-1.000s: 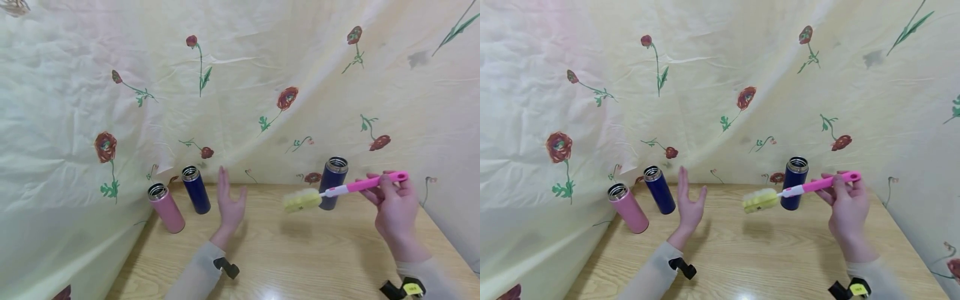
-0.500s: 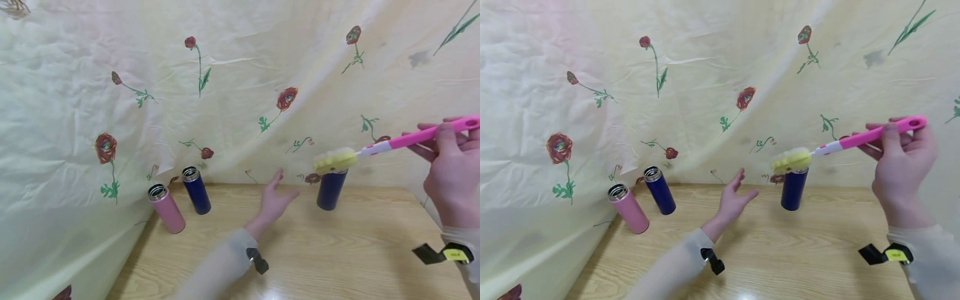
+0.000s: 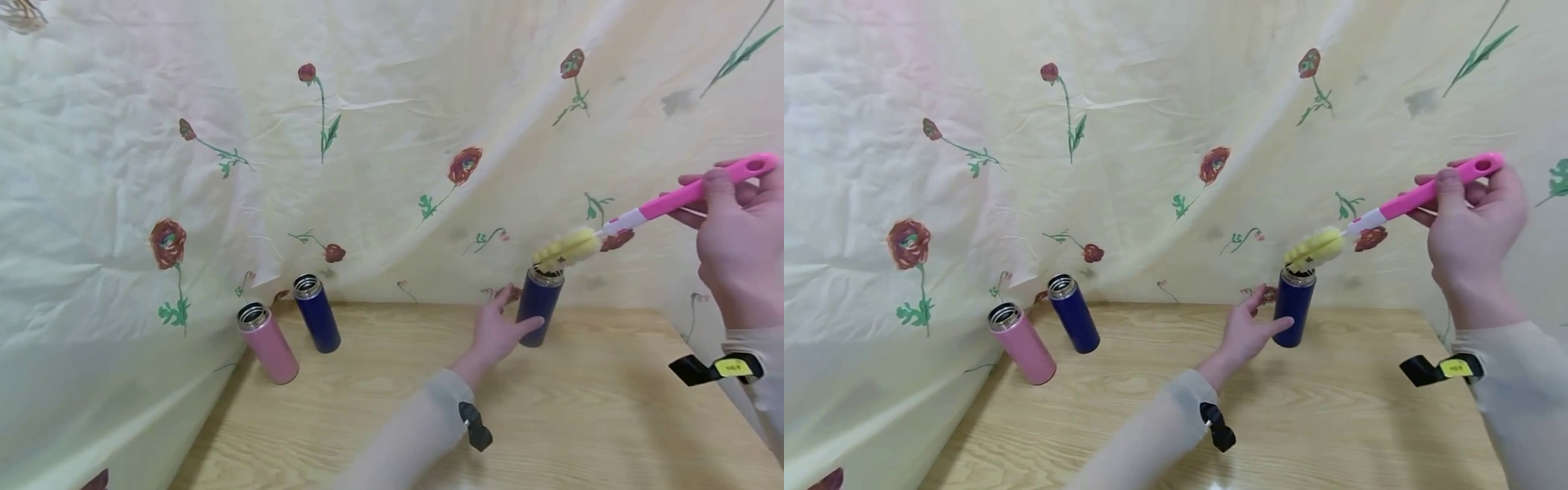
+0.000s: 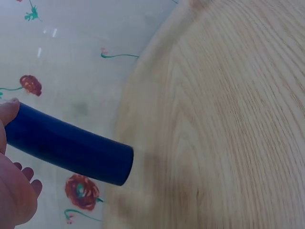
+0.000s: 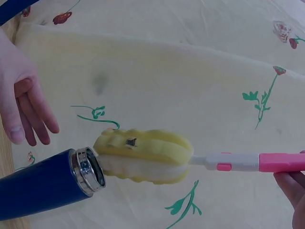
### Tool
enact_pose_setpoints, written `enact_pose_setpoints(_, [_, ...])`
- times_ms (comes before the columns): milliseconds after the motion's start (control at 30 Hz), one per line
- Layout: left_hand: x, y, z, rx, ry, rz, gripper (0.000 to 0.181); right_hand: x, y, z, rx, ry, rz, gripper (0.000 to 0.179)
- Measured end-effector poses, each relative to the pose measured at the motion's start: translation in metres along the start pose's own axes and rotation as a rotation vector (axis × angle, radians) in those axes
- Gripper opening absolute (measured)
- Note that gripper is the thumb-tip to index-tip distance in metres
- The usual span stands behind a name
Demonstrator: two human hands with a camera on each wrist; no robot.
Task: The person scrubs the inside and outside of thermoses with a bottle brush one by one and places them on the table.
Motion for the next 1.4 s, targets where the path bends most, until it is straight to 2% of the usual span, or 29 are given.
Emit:
enact_pose_setpoints(67, [0.001,0.004,0.0,-0.02,-0.006,0.001,0.079,-0.003,0.003,-0.003,-0.002,-0.016,-0.001,0.028])
enact_pose_setpoints(200, [0.002,0.01,0.0,-0.05,-0.049,0.022,0.082,-0.004,0.008,-0.007,0.003,-0.022,0.096,0.02])
enact_pose_setpoints(333, [0.003,0.015,-0.002,-0.048,-0.102,0.011,0.084,-0.004,0.011,-0.009,0.024,-0.001,0.292,0.012])
enact_pose_setpoints(467, [0.003,0.018,-0.006,-0.046,-0.118,-0.021,0.083,-0.003,0.017,-0.011,0.064,0.029,0.469,0.009])
enact_pose_setpoints(667, [0.002,0.023,-0.011,-0.01,-0.099,-0.098,0.087,0.0,0.038,-0.016,0.214,0.064,0.587,0.007])
enact_pose_setpoints(800, [0.003,0.028,-0.013,-0.029,-0.065,-0.047,0.083,-0.006,0.051,-0.013,0.365,0.036,0.721,0.011])
enact_pose_setpoints(867, [0.005,0.03,-0.014,-0.064,-0.056,-0.004,0.08,-0.008,0.055,-0.011,0.424,0.036,0.757,0.015])
enact_pose_setpoints(1100, [0.009,0.038,-0.022,-0.162,-0.034,0.054,0.069,-0.016,0.053,-0.017,0.528,0.077,0.776,0.021])
enact_pose_setpoints(1200, [0.01,0.041,-0.022,-0.172,-0.044,0.085,0.068,-0.022,0.049,-0.018,0.57,0.086,0.799,0.022])
enact_pose_setpoints(1400, [0.014,0.042,-0.019,-0.151,-0.077,0.097,0.073,-0.035,0.048,-0.017,0.584,0.087,0.855,0.025])
Point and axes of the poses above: each hand's wrist, its own z-axis away from the middle knuckle, its own y-axis out of the palm, x = y × z, the point moved 1 cm from there along -z, towards the middle knuckle, and after that the axes turned 1 degree about x, right-handed, at the moved point
